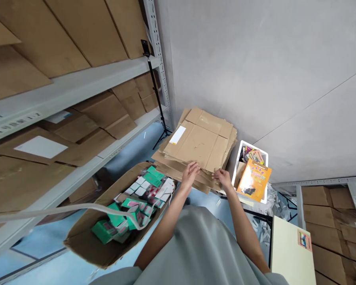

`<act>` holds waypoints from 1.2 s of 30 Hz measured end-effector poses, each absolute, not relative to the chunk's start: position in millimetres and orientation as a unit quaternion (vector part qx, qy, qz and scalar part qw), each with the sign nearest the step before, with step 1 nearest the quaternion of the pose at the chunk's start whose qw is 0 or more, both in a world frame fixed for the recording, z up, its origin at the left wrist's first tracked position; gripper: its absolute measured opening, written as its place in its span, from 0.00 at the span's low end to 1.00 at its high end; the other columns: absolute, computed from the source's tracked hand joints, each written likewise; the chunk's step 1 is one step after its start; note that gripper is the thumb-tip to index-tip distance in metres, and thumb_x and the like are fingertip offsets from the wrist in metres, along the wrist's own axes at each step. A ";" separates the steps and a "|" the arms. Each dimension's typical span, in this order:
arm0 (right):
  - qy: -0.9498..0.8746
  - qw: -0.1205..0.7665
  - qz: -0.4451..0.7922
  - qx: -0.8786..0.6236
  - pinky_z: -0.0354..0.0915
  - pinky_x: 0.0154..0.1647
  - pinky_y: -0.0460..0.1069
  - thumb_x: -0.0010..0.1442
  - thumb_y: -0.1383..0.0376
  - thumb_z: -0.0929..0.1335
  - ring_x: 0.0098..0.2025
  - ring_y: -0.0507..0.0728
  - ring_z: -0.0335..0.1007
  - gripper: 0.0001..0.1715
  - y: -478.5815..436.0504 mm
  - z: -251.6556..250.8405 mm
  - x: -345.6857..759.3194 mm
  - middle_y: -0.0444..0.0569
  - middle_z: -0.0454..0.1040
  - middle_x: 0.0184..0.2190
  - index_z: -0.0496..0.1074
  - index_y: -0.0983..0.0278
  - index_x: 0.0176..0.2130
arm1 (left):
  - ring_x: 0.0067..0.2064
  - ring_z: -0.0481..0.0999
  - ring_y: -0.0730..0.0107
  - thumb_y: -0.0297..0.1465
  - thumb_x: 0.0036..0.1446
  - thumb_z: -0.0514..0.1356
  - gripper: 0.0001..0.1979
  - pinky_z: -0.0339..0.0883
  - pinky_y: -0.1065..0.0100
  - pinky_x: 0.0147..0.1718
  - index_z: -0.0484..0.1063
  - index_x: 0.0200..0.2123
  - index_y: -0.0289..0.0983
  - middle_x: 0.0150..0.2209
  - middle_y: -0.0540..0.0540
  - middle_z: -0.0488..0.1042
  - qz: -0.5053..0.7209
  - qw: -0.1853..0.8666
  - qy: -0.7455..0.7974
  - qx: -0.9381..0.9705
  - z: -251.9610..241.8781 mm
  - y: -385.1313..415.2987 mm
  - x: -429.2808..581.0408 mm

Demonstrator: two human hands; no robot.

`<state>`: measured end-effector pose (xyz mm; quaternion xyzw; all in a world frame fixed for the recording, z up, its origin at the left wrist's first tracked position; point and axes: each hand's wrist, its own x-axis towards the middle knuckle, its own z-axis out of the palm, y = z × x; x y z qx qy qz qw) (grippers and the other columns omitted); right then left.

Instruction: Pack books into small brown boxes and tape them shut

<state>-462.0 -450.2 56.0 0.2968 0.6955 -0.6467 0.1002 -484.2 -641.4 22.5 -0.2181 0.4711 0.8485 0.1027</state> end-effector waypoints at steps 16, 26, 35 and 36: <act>0.740 -0.037 -0.639 0.207 0.75 0.37 0.54 0.61 0.33 0.74 0.31 0.61 0.80 0.33 -465.3 152.1 -377.6 0.49 0.82 0.27 0.72 0.58 0.29 | 0.62 0.82 0.56 0.36 0.53 0.78 0.17 0.75 0.55 0.64 0.82 0.45 0.41 0.52 0.43 0.87 0.903 0.097 0.372 -0.193 84.0 -643.1 -506.1; 0.647 -0.283 -0.564 0.429 0.76 0.36 0.56 0.58 0.32 0.75 0.33 0.63 0.82 0.36 -362.6 159.0 -207.6 0.52 0.85 0.33 0.81 0.60 0.43 | 0.62 0.82 0.46 0.43 0.45 0.81 0.23 0.75 0.50 0.64 0.83 0.41 0.37 0.49 0.40 0.87 0.835 0.338 0.435 -0.004 148.8 -491.9 -449.6; 0.548 -0.509 -0.224 0.624 0.72 0.63 0.66 0.65 0.40 0.72 0.62 0.69 0.76 0.33 -249.2 172.7 50.6 0.62 0.80 0.59 0.80 0.62 0.54 | 0.56 0.86 0.45 0.49 0.45 0.80 0.28 0.80 0.50 0.58 0.82 0.44 0.39 0.43 0.43 0.88 0.719 0.480 0.491 0.111 163.4 -343.5 -303.3; 0.540 -0.509 -0.228 0.630 0.71 0.65 0.67 0.65 0.40 0.72 0.63 0.69 0.75 0.34 -238.8 169.5 73.4 0.63 0.79 0.61 0.78 0.62 0.56 | 0.55 0.86 0.44 0.48 0.44 0.80 0.28 0.81 0.50 0.57 0.82 0.43 0.39 0.42 0.42 0.88 0.700 0.500 0.493 0.128 164.2 -327.0 -283.3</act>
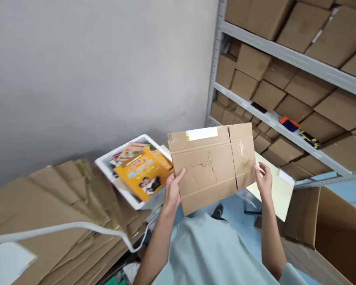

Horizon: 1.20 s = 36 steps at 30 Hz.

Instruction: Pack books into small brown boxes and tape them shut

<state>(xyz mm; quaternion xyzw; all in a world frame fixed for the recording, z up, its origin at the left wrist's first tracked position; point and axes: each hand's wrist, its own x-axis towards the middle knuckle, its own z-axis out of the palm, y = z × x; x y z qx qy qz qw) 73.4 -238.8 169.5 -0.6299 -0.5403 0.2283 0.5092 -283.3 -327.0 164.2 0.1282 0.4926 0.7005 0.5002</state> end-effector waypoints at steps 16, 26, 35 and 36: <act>-0.356 0.567 0.290 -0.683 0.69 0.69 0.66 0.60 0.45 0.75 0.63 0.69 0.78 0.38 -174.4 117.6 325.5 0.63 0.80 0.61 0.77 0.64 0.61 | 0.55 0.84 0.49 0.46 0.51 0.77 0.27 0.79 0.55 0.57 0.79 0.50 0.42 0.51 0.42 0.84 0.535 0.567 0.503 0.374 151.4 -113.1 -83.2; -0.281 0.526 0.257 -0.761 0.73 0.58 0.62 0.54 0.50 0.73 0.51 0.65 0.81 0.23 -167.8 95.1 314.6 0.57 0.85 0.45 0.74 0.61 0.44 | 0.59 0.80 0.51 0.34 0.53 0.73 0.23 0.67 0.53 0.68 0.76 0.52 0.40 0.52 0.40 0.81 0.445 0.564 0.482 0.502 82.7 30.6 -50.6; -0.207 0.499 0.245 -0.805 0.74 0.55 0.63 0.49 0.48 0.73 0.49 0.69 0.79 0.23 -167.8 53.4 288.9 0.58 0.86 0.40 0.75 0.61 0.38 | 0.65 0.76 0.53 0.31 0.51 0.68 0.23 0.61 0.55 0.72 0.75 0.52 0.40 0.55 0.40 0.80 0.385 0.627 0.430 0.523 37.0 62.2 -14.3; -0.216 0.488 0.256 -0.806 0.74 0.53 0.63 0.49 0.48 0.73 0.47 0.69 0.79 0.22 -166.8 51.1 286.7 0.57 0.86 0.38 0.74 0.61 0.36 | 0.63 0.77 0.54 0.31 0.51 0.67 0.23 0.62 0.55 0.71 0.76 0.52 0.40 0.55 0.40 0.81 0.375 0.636 0.422 0.526 35.3 61.0 -9.5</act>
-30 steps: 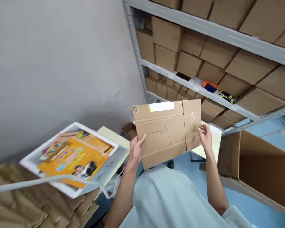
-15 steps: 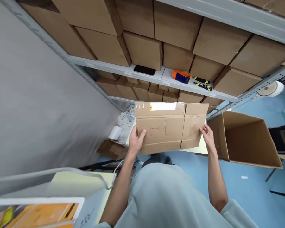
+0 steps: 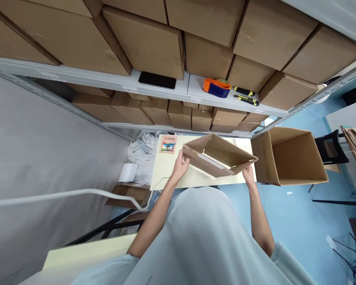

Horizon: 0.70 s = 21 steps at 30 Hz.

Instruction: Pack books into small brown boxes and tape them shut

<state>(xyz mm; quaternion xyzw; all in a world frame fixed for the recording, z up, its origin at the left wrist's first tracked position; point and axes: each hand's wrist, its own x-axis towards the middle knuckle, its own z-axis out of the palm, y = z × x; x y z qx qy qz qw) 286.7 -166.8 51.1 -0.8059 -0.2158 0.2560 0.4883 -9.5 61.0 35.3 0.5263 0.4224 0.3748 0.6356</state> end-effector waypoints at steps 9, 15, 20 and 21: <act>-0.237 0.476 0.301 -0.792 0.73 0.61 0.62 0.60 0.44 0.71 0.57 0.67 0.78 0.32 -167.2 64.2 273.5 0.60 0.82 0.57 0.78 0.63 0.52 | 0.54 0.80 0.53 0.45 0.61 0.60 0.17 0.75 0.58 0.55 0.80 0.42 0.39 0.47 0.40 0.83 0.384 0.603 0.498 0.490 47.9 41.8 -1.1; -0.234 0.404 0.384 -0.796 0.79 0.41 0.55 0.69 0.38 0.65 0.45 0.63 0.84 0.38 -198.2 103.3 255.3 0.57 0.83 0.51 0.74 0.63 0.61 | 0.47 0.82 0.58 0.51 0.58 0.66 0.22 0.77 0.63 0.46 0.80 0.45 0.40 0.47 0.43 0.84 0.323 0.484 0.547 0.602 88.5 44.5 -8.7; -0.328 0.301 0.299 -0.844 0.69 0.34 0.51 0.66 0.49 0.66 0.31 0.60 0.77 0.20 -176.4 128.8 257.0 0.46 0.79 0.29 0.76 0.61 0.44 | 0.40 0.84 0.59 0.43 0.60 0.62 0.14 0.77 0.61 0.46 0.80 0.41 0.41 0.42 0.45 0.85 0.268 0.396 0.579 0.660 117.2 39.9 -3.3; -0.352 0.287 0.275 -0.848 0.67 0.33 0.51 0.66 0.51 0.65 0.30 0.59 0.76 0.17 -168.4 133.6 262.0 0.46 0.77 0.27 0.75 0.60 0.42 | 0.39 0.84 0.59 0.43 0.60 0.61 0.13 0.77 0.61 0.46 0.79 0.41 0.41 0.41 0.45 0.85 0.261 0.382 0.586 0.665 122.0 35.9 -2.9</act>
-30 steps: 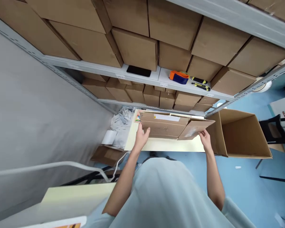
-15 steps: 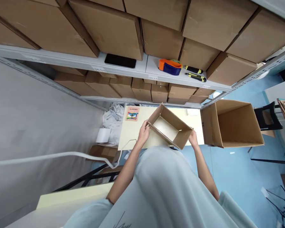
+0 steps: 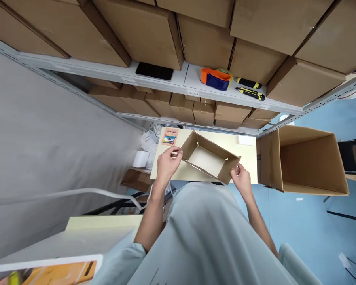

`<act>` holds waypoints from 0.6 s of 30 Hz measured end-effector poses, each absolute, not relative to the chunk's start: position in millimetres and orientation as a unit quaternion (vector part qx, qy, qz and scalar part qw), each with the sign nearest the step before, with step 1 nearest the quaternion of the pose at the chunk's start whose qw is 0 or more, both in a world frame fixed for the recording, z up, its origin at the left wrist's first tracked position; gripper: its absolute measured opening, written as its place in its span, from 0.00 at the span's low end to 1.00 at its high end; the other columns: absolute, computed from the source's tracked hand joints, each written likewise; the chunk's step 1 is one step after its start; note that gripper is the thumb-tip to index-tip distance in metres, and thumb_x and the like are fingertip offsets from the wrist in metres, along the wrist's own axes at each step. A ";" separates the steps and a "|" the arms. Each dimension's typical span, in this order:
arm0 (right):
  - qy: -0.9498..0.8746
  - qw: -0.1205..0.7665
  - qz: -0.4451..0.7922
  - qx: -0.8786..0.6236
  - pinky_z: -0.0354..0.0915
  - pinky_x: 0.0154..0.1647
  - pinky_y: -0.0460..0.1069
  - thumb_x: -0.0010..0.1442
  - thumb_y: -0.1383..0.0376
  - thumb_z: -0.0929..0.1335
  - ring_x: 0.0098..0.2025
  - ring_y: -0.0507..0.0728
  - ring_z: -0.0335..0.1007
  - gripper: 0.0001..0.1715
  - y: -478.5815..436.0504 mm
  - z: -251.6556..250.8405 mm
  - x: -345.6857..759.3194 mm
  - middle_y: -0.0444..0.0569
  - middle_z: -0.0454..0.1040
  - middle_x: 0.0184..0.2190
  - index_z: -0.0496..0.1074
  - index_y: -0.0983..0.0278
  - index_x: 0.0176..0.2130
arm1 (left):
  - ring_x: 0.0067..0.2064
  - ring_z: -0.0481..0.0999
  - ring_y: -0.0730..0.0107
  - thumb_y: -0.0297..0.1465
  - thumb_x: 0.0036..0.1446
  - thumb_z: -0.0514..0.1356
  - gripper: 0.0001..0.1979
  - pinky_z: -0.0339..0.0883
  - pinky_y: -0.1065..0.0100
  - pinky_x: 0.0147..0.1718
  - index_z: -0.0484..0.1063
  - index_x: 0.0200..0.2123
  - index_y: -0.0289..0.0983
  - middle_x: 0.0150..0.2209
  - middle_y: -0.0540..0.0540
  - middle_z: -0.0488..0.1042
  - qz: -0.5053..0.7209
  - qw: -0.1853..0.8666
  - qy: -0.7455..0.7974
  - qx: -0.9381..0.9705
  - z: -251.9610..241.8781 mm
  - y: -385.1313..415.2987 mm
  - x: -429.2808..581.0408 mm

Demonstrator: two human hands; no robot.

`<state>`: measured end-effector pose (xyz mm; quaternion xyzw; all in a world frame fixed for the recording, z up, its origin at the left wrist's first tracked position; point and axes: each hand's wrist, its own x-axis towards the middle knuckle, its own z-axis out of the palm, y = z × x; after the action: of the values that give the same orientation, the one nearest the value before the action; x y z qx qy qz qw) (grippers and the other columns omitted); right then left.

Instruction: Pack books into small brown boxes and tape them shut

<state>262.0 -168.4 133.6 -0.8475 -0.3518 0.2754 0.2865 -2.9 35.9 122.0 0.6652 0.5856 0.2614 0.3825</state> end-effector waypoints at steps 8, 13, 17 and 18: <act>-0.468 0.192 0.229 -0.832 0.63 0.36 0.51 0.68 0.58 0.64 0.33 0.61 0.77 0.17 -130.0 149.0 309.4 0.48 0.79 0.31 0.76 0.61 0.50 | 0.41 0.86 0.55 0.38 0.62 0.60 0.07 0.76 0.59 0.45 0.75 0.39 0.43 0.39 0.44 0.85 0.207 0.310 0.624 0.686 130.3 -6.3 -5.3; -0.481 0.195 0.188 -0.834 0.72 0.42 0.55 0.71 0.51 0.68 0.40 0.63 0.81 0.32 -106.8 145.1 323.9 0.60 0.80 0.56 0.70 0.63 0.67 | 0.43 0.86 0.53 0.38 0.63 0.60 0.11 0.75 0.59 0.45 0.77 0.45 0.41 0.44 0.42 0.85 0.212 0.303 0.640 0.674 123.8 -9.2 -3.3; -0.521 0.151 0.150 -0.826 0.73 0.47 0.58 0.71 0.53 0.70 0.47 0.67 0.81 0.27 -71.9 146.4 335.9 0.62 0.78 0.57 0.76 0.63 0.63 | 0.40 0.84 0.55 0.37 0.64 0.62 0.10 0.73 0.59 0.43 0.77 0.46 0.40 0.43 0.42 0.84 0.205 0.275 0.644 0.684 128.8 -5.8 -0.4; -0.528 0.144 0.150 -0.823 0.73 0.49 0.58 0.72 0.54 0.70 0.48 0.68 0.81 0.23 -63.6 146.7 338.7 0.60 0.79 0.55 0.79 0.63 0.59 | 0.39 0.84 0.56 0.36 0.64 0.62 0.09 0.73 0.59 0.42 0.77 0.45 0.40 0.42 0.43 0.83 0.201 0.268 0.642 0.690 130.7 -5.6 -0.3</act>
<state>338.7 -63.6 146.7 -0.8233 -0.5283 0.1496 0.1436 -0.3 -5.6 130.7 0.6898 0.6417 0.2008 0.2684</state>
